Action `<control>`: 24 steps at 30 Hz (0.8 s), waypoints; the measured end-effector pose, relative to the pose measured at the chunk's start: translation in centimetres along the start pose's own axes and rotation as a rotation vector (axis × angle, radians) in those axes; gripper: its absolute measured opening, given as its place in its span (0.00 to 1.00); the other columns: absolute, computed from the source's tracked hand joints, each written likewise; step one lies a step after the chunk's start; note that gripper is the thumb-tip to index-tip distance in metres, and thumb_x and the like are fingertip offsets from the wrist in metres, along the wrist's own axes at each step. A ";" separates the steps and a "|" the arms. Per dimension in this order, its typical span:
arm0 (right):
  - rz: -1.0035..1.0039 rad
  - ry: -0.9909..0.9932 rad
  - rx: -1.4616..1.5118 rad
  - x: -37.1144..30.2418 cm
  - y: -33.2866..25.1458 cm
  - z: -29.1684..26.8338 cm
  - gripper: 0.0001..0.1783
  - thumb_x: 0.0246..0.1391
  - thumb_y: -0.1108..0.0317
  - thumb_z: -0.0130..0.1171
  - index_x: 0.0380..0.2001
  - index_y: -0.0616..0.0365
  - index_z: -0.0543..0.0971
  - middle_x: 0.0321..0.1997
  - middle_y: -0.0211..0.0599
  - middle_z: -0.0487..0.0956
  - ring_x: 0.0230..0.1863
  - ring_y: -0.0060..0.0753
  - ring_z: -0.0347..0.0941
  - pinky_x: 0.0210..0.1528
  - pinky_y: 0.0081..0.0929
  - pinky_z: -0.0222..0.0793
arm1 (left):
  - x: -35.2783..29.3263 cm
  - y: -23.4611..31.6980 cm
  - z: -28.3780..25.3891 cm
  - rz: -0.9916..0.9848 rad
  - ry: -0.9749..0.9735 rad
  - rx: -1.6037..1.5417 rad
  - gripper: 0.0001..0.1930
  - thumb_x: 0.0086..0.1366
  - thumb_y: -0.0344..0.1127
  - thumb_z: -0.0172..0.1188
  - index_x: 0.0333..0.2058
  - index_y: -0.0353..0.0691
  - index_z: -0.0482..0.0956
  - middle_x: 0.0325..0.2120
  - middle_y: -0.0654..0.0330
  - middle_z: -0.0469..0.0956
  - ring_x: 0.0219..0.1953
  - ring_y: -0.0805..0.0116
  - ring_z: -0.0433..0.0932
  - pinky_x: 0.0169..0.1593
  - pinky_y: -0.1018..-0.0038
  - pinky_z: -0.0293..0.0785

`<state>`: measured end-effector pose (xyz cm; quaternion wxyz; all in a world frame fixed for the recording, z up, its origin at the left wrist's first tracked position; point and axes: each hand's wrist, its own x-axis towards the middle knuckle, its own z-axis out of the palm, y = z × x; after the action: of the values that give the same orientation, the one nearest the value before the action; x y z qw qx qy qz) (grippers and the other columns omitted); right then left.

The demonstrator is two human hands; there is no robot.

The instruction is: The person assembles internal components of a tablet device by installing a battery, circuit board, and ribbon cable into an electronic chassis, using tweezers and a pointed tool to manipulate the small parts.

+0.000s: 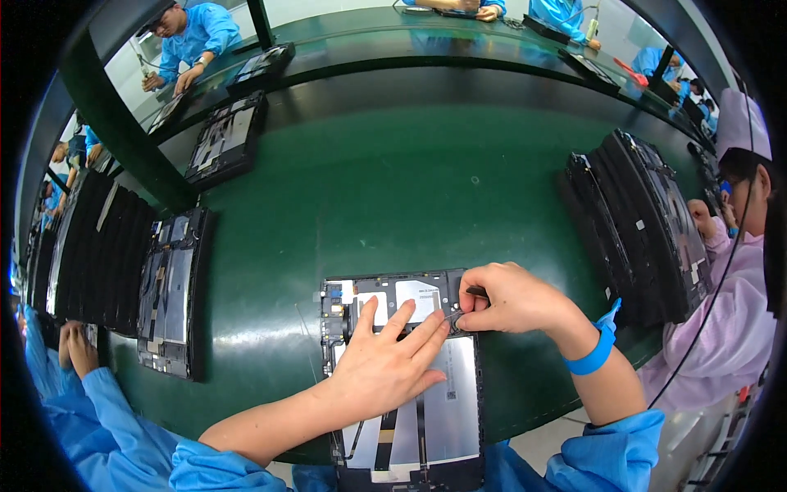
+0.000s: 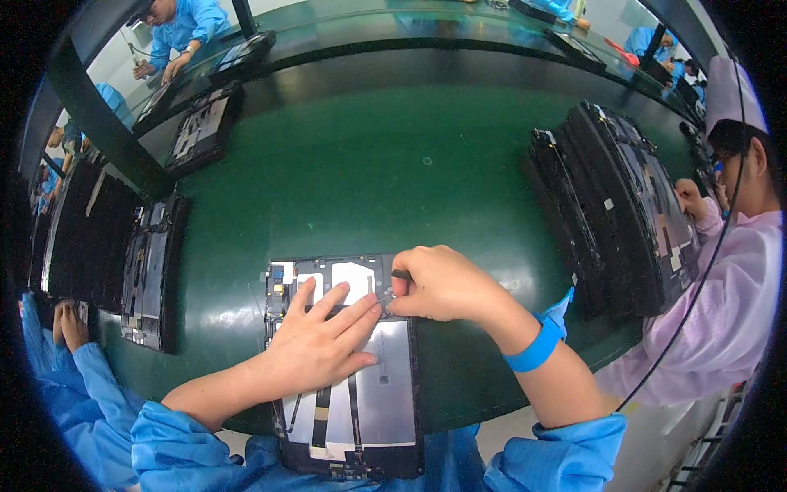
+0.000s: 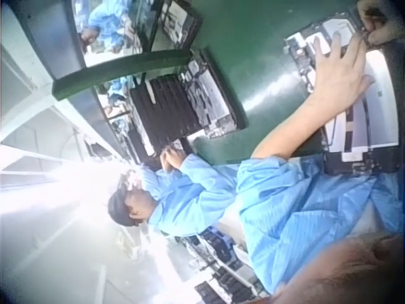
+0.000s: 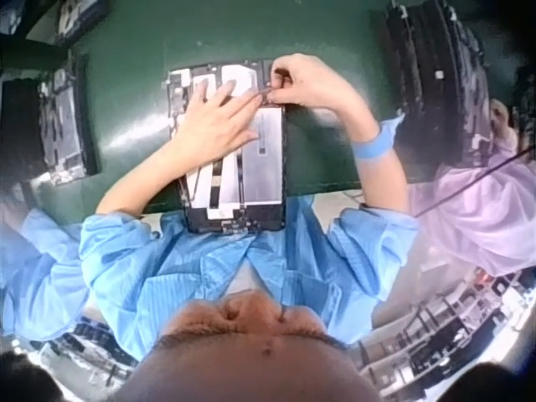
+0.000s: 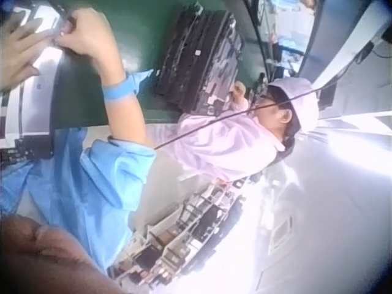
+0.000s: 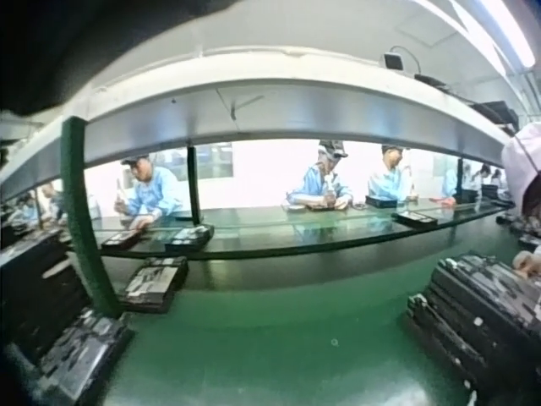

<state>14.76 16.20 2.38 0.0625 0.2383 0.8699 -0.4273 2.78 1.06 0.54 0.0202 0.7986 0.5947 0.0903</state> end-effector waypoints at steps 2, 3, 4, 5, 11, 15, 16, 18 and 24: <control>0.018 -0.019 -0.032 0.3 -0.4 -0.1 0.13 0.26 0.64 0.56 0.17 0.62 0.70 0.15 0.41 0.71 0.19 0.37 0.69 0.22 0.27 0.63 | 0.0 -0.1 0.0 -0.003 0.000 -0.002 0.23 0.51 0.48 0.46 0.42 0.37 0.65 0.42 0.57 0.63 0.45 0.56 0.60 0.43 0.48 0.52; 0.021 -0.016 -0.064 0.3 -0.7 -0.2 0.13 0.25 0.65 0.56 0.17 0.62 0.69 0.15 0.42 0.71 0.20 0.38 0.69 0.22 0.28 0.63 | 0.0 -0.2 0.0 0.004 0.000 0.005 0.24 0.51 0.48 0.46 0.42 0.37 0.65 0.42 0.57 0.63 0.45 0.56 0.60 0.43 0.48 0.52; 0.022 -0.013 -0.098 0.4 -0.9 -0.2 0.13 0.24 0.65 0.55 0.16 0.62 0.69 0.15 0.42 0.71 0.20 0.40 0.69 0.22 0.28 0.63 | 0.0 -0.3 0.1 0.009 0.000 0.012 0.24 0.51 0.49 0.46 0.42 0.37 0.65 0.42 0.57 0.63 0.45 0.57 0.60 0.43 0.47 0.51; 0.028 -0.018 -0.097 0.4 -1.0 -0.2 0.13 0.24 0.65 0.55 0.16 0.62 0.69 0.15 0.42 0.71 0.20 0.40 0.69 0.22 0.28 0.63 | 0.0 -0.3 0.1 0.009 -0.001 0.005 0.24 0.51 0.49 0.46 0.42 0.37 0.65 0.42 0.57 0.63 0.45 0.57 0.60 0.43 0.47 0.51; 0.013 0.114 -0.153 -0.5 -0.7 1.3 0.13 0.24 0.64 0.55 0.17 0.61 0.69 0.14 0.43 0.70 0.20 0.43 0.68 0.22 0.30 0.62 | -0.1 -0.4 0.4 0.016 0.043 -0.010 0.24 0.51 0.50 0.46 0.42 0.38 0.65 0.42 0.56 0.63 0.45 0.57 0.59 0.43 0.46 0.50; 0.152 0.153 0.140 -1.9 0.4 1.0 0.11 0.31 0.65 0.59 0.17 0.61 0.71 0.13 0.32 0.68 0.16 0.25 0.63 0.18 0.21 0.56 | -0.4 -0.4 0.5 0.004 0.049 -0.024 0.23 0.51 0.50 0.46 0.42 0.40 0.65 0.42 0.56 0.63 0.45 0.57 0.59 0.43 0.46 0.50; 0.266 0.061 0.328 -2.3 0.6 0.7 0.10 0.33 0.67 0.60 0.17 0.61 0.71 0.13 0.26 0.67 0.16 0.16 0.58 0.17 0.16 0.53 | -0.3 -0.4 0.5 0.013 0.057 -0.029 0.23 0.50 0.50 0.47 0.42 0.42 0.66 0.41 0.57 0.63 0.45 0.56 0.59 0.43 0.46 0.50; 0.239 0.075 0.430 -2.6 1.4 1.5 0.08 0.34 0.68 0.60 0.16 0.60 0.74 0.13 0.22 0.66 0.17 0.12 0.55 0.18 0.13 0.49 | -0.3 -0.3 0.4 0.017 0.054 -0.044 0.23 0.50 0.50 0.48 0.41 0.43 0.66 0.41 0.57 0.62 0.45 0.56 0.59 0.43 0.46 0.50; 0.136 0.214 0.573 -2.2 1.3 2.1 0.08 0.33 0.68 0.61 0.14 0.60 0.74 0.14 0.23 0.66 0.17 0.12 0.55 0.19 0.13 0.50 | 0.0 -0.2 0.3 0.003 0.034 -0.049 0.21 0.49 0.49 0.49 0.41 0.45 0.67 0.41 0.58 0.62 0.45 0.57 0.58 0.43 0.46 0.51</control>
<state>17.13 14.43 0.81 -0.0707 0.3477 0.6978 -0.6222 2.63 1.16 0.25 0.0296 0.7972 0.5912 0.1188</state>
